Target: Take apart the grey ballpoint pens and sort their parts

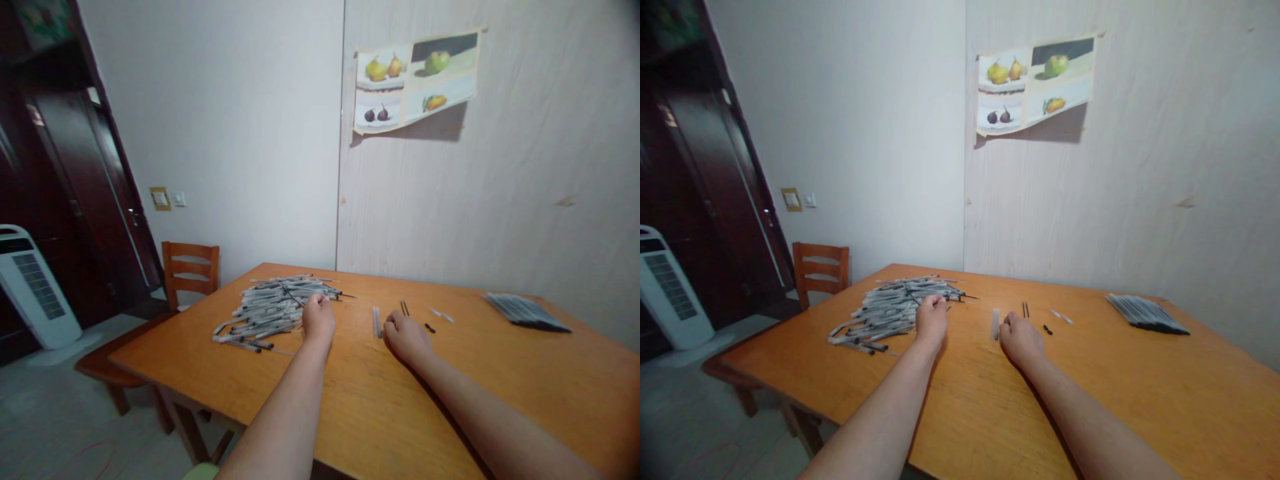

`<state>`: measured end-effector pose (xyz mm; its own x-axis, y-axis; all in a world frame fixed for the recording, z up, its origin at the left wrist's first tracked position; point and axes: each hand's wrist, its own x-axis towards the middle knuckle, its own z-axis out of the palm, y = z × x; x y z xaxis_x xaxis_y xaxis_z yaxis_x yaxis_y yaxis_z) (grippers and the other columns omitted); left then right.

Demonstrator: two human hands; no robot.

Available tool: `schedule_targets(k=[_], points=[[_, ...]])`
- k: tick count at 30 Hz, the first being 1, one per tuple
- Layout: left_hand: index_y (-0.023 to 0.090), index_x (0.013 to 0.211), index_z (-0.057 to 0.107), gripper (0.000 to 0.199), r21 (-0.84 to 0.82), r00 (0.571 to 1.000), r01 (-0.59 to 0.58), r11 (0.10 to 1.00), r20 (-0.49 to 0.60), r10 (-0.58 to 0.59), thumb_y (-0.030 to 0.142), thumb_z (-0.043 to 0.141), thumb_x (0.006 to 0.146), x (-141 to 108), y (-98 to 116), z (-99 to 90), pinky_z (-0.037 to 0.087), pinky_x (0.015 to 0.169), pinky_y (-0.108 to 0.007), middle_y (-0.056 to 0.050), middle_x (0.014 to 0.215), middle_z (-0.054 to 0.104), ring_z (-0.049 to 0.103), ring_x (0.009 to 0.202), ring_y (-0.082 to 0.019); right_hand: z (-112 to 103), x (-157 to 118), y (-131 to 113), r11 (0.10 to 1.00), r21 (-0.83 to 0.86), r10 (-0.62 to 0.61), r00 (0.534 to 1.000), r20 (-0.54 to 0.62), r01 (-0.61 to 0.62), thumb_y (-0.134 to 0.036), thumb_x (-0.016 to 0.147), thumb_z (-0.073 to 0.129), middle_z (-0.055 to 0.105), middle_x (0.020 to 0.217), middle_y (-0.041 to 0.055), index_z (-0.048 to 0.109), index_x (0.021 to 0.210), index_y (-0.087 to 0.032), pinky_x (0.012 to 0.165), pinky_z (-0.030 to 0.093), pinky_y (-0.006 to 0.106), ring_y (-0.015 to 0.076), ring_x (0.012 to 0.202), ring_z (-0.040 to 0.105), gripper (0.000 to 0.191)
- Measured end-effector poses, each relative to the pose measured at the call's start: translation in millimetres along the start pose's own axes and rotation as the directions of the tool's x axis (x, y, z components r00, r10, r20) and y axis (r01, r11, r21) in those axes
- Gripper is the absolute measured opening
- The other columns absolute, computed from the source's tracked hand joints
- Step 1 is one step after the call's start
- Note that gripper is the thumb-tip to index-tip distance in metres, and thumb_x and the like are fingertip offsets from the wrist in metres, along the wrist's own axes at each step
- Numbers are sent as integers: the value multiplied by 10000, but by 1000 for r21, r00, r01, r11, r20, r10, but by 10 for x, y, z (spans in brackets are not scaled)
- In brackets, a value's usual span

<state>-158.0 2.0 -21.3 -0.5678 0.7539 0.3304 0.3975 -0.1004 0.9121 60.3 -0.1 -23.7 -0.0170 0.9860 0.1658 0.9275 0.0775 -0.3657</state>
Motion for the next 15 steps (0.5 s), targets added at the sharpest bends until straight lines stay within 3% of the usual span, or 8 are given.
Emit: schedule_targets(k=[12, 15], points=[[181, 992, 691, 231, 206, 989, -127, 970, -46, 140, 278, 515, 877, 199, -134, -640, 445, 848, -305, -114, 1023, 721, 652, 957, -218, 38, -23, 42, 999, 22, -36, 999, -32, 37, -305, 914, 376, 710, 922, 122, 628, 943, -210, 682, 350, 305, 250, 887, 640, 271], [184, 1005, 691, 243, 322, 984, -148, 935, -48, 172, 262, 495, 884, 288, -172, -782, 451, 851, -307, -114, 1016, 724, 655, 962, -223, 26, -28, 35, 999, 23, -36, 999, -35, 37, -313, 912, 384, 709, 920, 119, 625, 927, -211, 668, 344, 305, 251, 879, 643, 262]])
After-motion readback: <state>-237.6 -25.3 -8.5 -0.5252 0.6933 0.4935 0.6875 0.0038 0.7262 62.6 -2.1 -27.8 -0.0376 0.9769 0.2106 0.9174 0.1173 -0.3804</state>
